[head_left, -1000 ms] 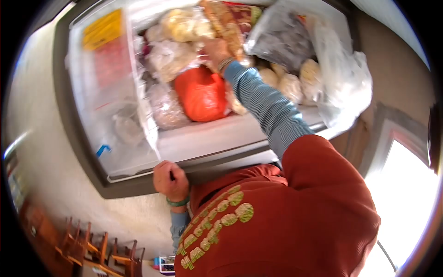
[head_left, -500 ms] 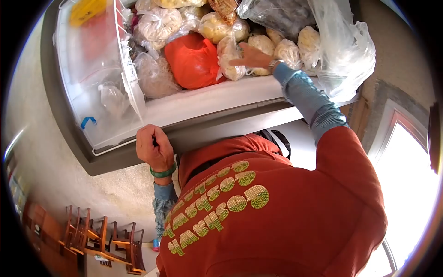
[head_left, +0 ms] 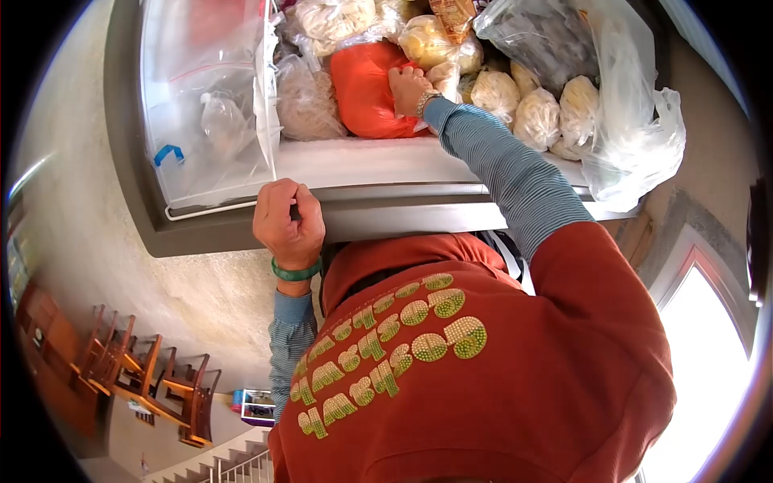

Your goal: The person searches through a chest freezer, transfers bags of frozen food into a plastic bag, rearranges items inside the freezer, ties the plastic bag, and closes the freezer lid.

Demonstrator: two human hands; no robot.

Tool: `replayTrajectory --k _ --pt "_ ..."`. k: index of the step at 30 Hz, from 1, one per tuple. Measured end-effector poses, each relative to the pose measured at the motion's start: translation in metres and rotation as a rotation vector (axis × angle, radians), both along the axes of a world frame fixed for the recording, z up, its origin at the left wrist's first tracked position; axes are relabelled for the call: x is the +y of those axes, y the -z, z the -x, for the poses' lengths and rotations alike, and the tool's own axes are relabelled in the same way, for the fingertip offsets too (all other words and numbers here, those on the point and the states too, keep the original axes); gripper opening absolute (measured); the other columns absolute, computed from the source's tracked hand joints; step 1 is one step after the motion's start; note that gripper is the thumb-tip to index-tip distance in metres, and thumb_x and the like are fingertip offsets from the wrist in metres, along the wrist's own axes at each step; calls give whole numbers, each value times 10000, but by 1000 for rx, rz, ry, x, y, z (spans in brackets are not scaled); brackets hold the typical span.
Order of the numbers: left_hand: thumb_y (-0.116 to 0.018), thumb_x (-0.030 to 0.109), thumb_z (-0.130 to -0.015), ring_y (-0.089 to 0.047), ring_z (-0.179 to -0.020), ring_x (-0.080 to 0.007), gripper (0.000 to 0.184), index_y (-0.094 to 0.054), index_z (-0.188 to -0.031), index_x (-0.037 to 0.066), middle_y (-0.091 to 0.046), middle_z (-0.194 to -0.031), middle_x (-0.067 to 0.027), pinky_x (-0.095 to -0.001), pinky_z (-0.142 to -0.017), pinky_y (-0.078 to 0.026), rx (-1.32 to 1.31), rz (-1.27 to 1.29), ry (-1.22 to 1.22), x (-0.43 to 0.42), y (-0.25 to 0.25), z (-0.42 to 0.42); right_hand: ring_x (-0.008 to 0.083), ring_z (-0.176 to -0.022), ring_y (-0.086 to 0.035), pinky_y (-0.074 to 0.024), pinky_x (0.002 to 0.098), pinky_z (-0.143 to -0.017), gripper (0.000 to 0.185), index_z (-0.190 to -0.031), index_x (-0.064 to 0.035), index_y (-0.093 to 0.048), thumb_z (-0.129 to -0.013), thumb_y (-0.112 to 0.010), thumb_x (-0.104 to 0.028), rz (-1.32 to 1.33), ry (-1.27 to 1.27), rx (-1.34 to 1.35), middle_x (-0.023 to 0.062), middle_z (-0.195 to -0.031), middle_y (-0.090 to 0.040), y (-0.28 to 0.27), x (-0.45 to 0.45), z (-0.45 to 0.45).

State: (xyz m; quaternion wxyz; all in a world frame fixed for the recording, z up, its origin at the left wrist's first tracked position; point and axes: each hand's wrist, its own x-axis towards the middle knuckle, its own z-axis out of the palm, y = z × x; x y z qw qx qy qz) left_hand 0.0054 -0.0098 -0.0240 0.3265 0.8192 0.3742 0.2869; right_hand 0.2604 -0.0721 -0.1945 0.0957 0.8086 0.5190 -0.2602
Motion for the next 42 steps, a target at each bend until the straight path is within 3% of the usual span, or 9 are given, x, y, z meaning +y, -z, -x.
replayTrajectory --k 7,11,18,20,25,28,32,39,42 --pt "-563 -52 -672 -498 -574 -247 106 -525 -738 22 -537 -697 -95 -302 -510 -416 -24 13 -50 0 2 0 347 -927 -578 -462 438 -798 232 -876 -8 -611 -690 -542 -129 -28 -126 223 203 -898 -611 13 -5 -44" --pt "-561 -54 -665 -501 -572 -250 106 -522 -729 21 -540 -701 -101 -312 -504 -416 -22 -9 -60 1 0 0 371 -821 -590 -476 411 -738 234 -805 23 -613 -664 -554 -153 -205 35 426 208 -842 -623 9 -8 -55" --pt "-566 -54 -665 -498 -575 -245 108 -517 -725 22 -541 -702 -98 -311 -503 -412 14 -7 -43 1 0 -3 84 -574 -507 -397 213 -510 279 -976 1 -629 -758 -613 -173 -55 554 984 34 -692 -594 -51 10 -62" --pt "-567 -48 -668 -497 -573 -246 104 -516 -724 23 -541 -703 -98 -311 -504 -413 39 6 -29 0 -2 -3 35 -484 -448 -331 179 -430 205 -923 -39 -643 -774 -611 -177 -268 592 1105 -15 -627 -566 -55 34 -47" --pt "-583 -12 -693 -503 -555 -249 84 -512 -706 31 -549 -702 -95 -309 -493 -411 194 0 2 6 -10 -12 41 -469 -435 -352 211 -418 162 -846 -31 -636 -777 -622 -178 -229 577 1079 -18 -578 -532 -48 69 -28" --pt "-612 48 -709 -560 -687 -284 108 -569 -808 40 -582 -822 -120 -295 -582 -447 316 140 70 16 -13 -32 49 -481 -445 -380 220 -440 155 -815 -21 -627 -785 -621 -173 -245 534 1033 -18 -580 -523 -53 62 -16" --pt "-706 216 -690 -374 -1217 -298 635 -427 -1245 86 -436 -1279 -105 -481 -889 -391 457 -104 378 36 6 -93 56 -510 -480 -405 230 -449 147 -778 -1 -597 -798 -601 -146 -435 316 1051 -16 -587 -521 -74 43 -3" --pt "-764 202 -633 -255 -1302 -249 721 -400 -1251 128 -330 -1356 -26 -682 -824 -353 1044 38 503 55 94 -139 106 -665 -597 -499 242 -584 213 -887 4 -620 -836 -547 -190 -213 532 1307 49 -772 -635 -62 33 -32" --pt "-758 194 -642 -271 -1294 -233 641 -440 -1199 165 -357 -1327 -34 -688 -821 -358 1098 -64 455 49 102 -141 228 -748 -627 -496 329 -673 275 -885 2 -613 -774 -577 -247 -556 573 770 132 -786 -646 -44 6 -62"
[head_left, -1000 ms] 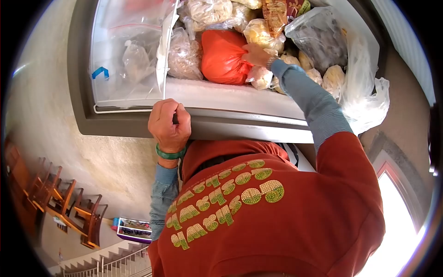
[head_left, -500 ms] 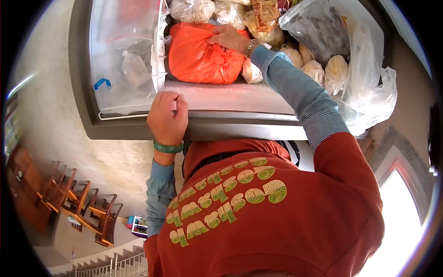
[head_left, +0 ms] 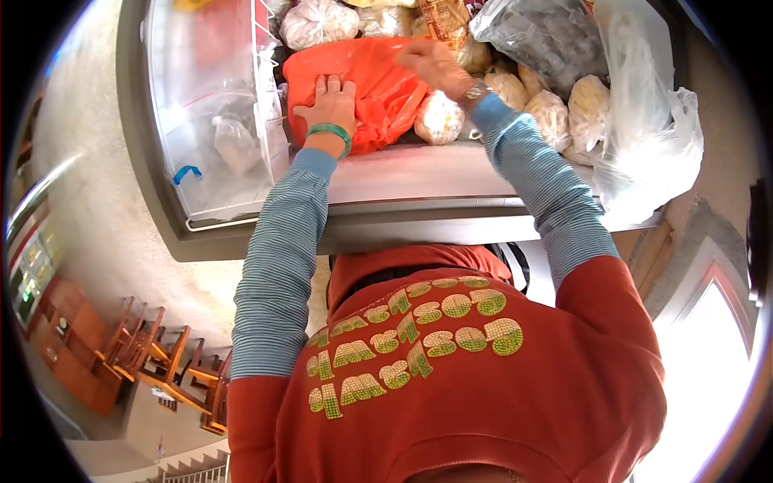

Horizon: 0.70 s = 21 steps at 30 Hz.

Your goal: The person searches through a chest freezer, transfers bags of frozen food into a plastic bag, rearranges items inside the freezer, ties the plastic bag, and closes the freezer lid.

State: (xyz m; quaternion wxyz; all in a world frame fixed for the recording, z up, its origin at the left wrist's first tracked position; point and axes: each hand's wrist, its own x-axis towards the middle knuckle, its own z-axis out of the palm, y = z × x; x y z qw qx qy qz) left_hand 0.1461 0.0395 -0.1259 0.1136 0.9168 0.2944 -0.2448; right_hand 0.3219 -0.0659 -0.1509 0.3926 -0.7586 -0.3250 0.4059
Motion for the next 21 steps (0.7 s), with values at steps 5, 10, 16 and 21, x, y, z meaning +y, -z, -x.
replayTrajectory --k 5,10,16,21 --pt "-681 117 -694 -331 -1253 -221 448 -512 -1106 165 -445 -1223 -13 -714 -778 -347 -71 -3 13 2 6 1 289 -793 -627 -488 363 -715 303 -936 -30 -609 -765 -587 -279 351 85 -374 145 -830 -653 30 -47 -22" --pt "-618 85 -715 -385 -1215 -233 390 -535 -1088 160 -500 -1151 -11 -727 -786 -319 -111 27 -16 2 4 2 345 -920 -573 -472 400 -790 459 -1051 -32 -566 -703 -661 -315 385 -448 -314 191 -980 -602 -1 -41 -28" --pt "-639 145 -695 -419 -1178 -246 399 -550 -1084 163 -501 -1141 -40 -720 -884 -226 -20 37 46 -11 -26 -15 391 -1071 -421 -435 453 -858 600 -1114 -73 -528 -610 -767 -295 254 -529 -495 141 -1198 -415 19 -65 6" --pt "-641 88 -644 -502 -1025 -256 377 -570 -1007 165 -503 -1063 -53 -552 -863 -350 -194 -56 289 -24 -2 -12 389 -1040 -441 -455 447 -821 623 -1125 -95 -486 -608 -764 -302 334 -525 -528 137 -1152 -417 -2 -62 8"
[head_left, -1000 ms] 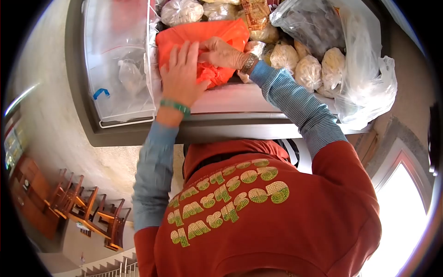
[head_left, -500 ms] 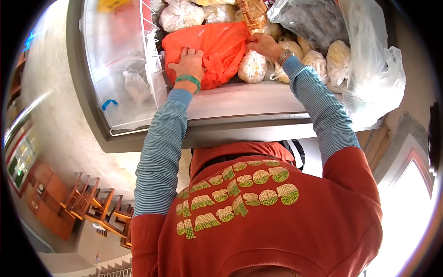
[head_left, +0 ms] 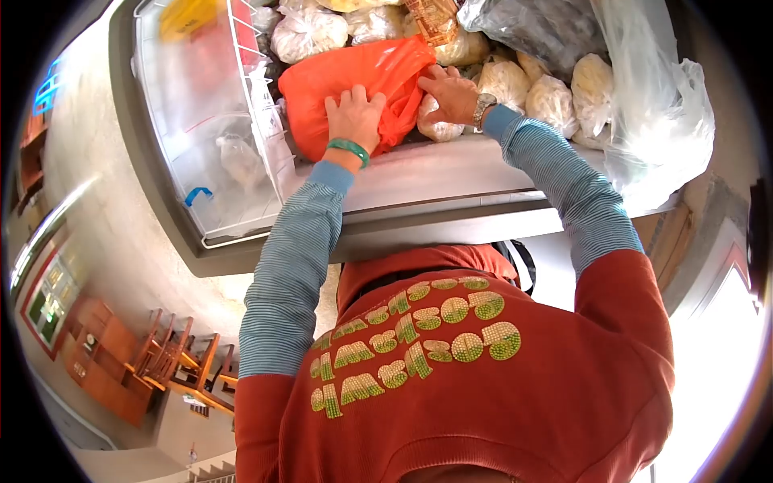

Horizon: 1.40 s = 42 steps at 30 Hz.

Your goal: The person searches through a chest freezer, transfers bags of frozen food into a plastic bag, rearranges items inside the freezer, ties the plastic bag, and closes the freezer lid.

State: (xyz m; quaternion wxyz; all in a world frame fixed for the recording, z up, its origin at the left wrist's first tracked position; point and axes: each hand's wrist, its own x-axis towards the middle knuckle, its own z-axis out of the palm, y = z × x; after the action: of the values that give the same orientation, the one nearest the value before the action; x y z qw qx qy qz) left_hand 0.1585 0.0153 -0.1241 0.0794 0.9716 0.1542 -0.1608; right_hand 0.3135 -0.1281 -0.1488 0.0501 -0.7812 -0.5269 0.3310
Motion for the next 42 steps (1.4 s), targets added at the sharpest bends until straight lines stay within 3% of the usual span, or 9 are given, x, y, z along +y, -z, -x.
replayTrajectory --k 1,5,8,13,17,26,34,39,42 --pt "-597 40 -647 -533 -944 -272 325 -577 -954 144 -536 -1011 -68 -457 -787 -409 -33 2 36 5 3 0 374 -1031 -453 -458 439 -812 609 -1135 -102 -478 -620 -758 -270 -2 -10 -13 115 -1153 -421 -1 -3 -2" --pt "-542 -17 -673 -560 -811 -346 251 -579 -896 92 -589 -826 -125 -402 -672 -458 -337 245 -118 22 11 -1 333 -1067 -445 -437 421 -843 486 -1069 -111 -494 -651 -736 -162 -122 74 47 95 -1117 -443 10 -16 -8" --pt "-546 18 -681 -572 -771 -347 151 -561 -814 89 -585 -781 -148 -465 -644 -443 -583 364 -205 28 10 0 334 -1067 -443 -435 421 -840 474 -1049 -104 -502 -639 -737 -149 -115 69 86 86 -1103 -447 8 -18 -13" --pt "-540 -32 -758 -482 -675 -83 109 -509 -827 47 -531 -698 -75 -244 -591 -430 -706 725 -489 50 5 1 314 -1050 -459 -426 410 -852 436 -1033 -142 -520 -644 -715 -114 -121 120 130 61 -1076 -450 5 -30 -19" --pt "-481 -105 -786 -526 -799 -82 172 -523 -908 9 -576 -890 5 -217 -698 -446 -848 1212 -737 51 -25 -21 310 -1049 -461 -426 408 -857 428 -1033 -141 -518 -651 -709 -112 -92 149 152 49 -1080 -455 0 -37 -23" --pt "-463 -131 -724 -576 -874 -186 346 -517 -1041 -4 -585 -975 -77 -320 -811 -481 -1075 1423 -932 90 -23 -48 321 -1090 -432 -425 424 -883 661 -1230 -201 -466 -638 -715 -44 -117 103 91 31 -1139 -461 32 -23 -19" --pt "-559 -24 -777 -611 -835 -259 205 -581 -981 -10 -619 -933 -110 -400 -755 -522 -1004 1458 -1226 119 -27 -60 346 -1191 -347 -382 381 -975 756 -1307 -129 -392 -625 -689 3 -93 68 43 94 -1338 -338 54 -24 -12" --pt "-528 81 -838 -592 -941 -312 201 -550 -1022 5 -590 -1046 -144 -466 -840 -497 -805 1388 -1328 134 -30 -61 373 -929 -563 -467 422 -796 520 -1191 -30 -463 -677 -471 45 75 22 173 225 -1030 -570 105 -31 12" --pt "-523 86 -836 -592 -943 -314 203 -550 -1018 -1 -587 -1051 -152 -458 -838 -498 -779 1454 -1332 138 -23 -57 335 -929 -578 -479 378 -771 465 -1143 -10 -490 -680 -524 -40 307 -302 256 228 -997 -576 116 -37 3"
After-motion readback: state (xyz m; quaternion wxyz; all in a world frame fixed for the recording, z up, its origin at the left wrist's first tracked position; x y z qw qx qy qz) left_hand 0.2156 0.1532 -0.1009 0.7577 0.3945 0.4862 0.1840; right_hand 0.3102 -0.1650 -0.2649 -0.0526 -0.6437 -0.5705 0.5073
